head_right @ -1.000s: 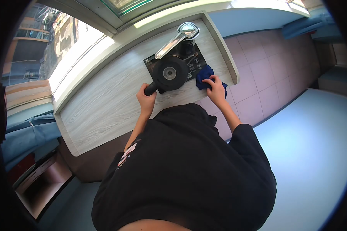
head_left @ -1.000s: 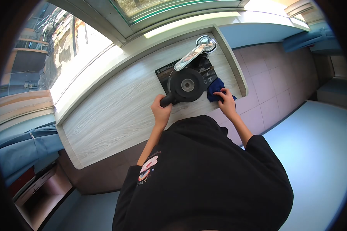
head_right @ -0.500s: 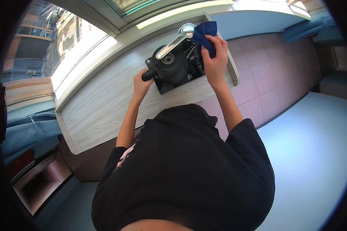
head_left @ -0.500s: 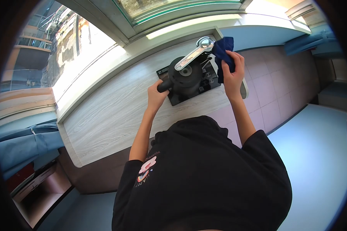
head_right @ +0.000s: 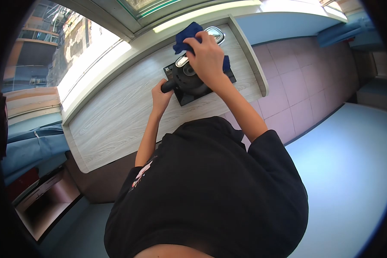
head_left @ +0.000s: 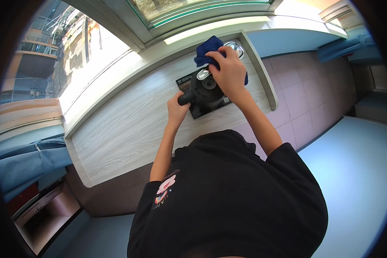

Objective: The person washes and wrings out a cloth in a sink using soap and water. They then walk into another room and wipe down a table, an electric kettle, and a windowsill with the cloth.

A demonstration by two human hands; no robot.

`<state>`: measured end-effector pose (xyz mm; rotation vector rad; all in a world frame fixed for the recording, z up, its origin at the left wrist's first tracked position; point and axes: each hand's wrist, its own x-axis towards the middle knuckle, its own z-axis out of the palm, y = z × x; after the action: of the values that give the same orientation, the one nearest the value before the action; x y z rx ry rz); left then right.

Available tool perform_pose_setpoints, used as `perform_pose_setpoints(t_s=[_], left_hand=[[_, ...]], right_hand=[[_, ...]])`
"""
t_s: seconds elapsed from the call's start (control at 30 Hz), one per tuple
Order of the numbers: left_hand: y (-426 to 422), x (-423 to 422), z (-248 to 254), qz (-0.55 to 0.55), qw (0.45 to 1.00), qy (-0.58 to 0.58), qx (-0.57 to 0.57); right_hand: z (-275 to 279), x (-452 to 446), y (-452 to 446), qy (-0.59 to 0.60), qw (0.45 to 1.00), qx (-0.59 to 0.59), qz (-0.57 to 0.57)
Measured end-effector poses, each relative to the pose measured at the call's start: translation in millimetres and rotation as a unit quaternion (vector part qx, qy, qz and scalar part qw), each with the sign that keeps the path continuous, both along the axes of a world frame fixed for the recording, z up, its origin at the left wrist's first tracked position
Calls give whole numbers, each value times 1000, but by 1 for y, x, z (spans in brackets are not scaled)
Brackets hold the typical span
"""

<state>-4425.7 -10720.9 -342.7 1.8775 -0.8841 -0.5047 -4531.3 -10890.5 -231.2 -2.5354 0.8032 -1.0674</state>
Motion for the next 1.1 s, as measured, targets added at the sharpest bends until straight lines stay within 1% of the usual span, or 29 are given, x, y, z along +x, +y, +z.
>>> perform_pose_setpoints(t_s=[0.03, 0.07, 0.13, 0.23, 0.33, 0.43, 0.5, 0.57, 0.67, 0.73, 0.8, 0.9, 1.0, 1.03, 1.1], left_hand=[[-1, 1, 0, -4, 1000, -4, 7], [-1, 1, 0, -6, 1000, -6, -4], [-1, 3, 0, -11, 1000, -11, -25], [3, 9, 2, -53, 997, 30, 52], [8, 17, 12, -106, 991, -72, -34], [-1, 17, 50, -35, 989, -101, -105], [-22, 14, 74, -42, 986, -148, -65], [-45, 9, 85, -53, 979, -194, -14], [-68, -1, 104, -72, 965, -251, 4], [-78, -5, 107, -86, 961, -263, 10], [-91, -11, 109, -112, 958, -263, 25], [-111, -22, 104, -136, 929, -339, 64], [-118, -20, 101, -133, 914, -376, 73], [-120, -20, 99, -135, 919, -362, 80], [-115, -20, 94, -142, 928, -329, 101]], right_hand=[[-2, 0, 16, 15, 999, 9, 44], [-9, 0, 26, 3, 997, -12, 78], [-9, -5, 31, -5, 995, 14, 104], [-2, -11, 7, 18, 996, 19, 90], [1, -10, -36, -7, 999, -12, -42], [1, -2, -19, -8, 997, 17, -70], [-10, 4, 9, -16, 1000, 10, 10], [-11, 4, 19, -30, 996, 22, 79], [-1, -4, -24, -59, 995, 73, -37], [-5, -12, -62, -145, 977, 130, -81], [-27, -11, -73, -140, 980, 115, -84], [-25, -16, -74, -104, 982, 129, -90], [-28, -18, -87, -75, 975, 147, -148], [-32, -19, -98, -58, 971, 145, -180], [-53, -22, -127, -54, 971, 131, -192]])
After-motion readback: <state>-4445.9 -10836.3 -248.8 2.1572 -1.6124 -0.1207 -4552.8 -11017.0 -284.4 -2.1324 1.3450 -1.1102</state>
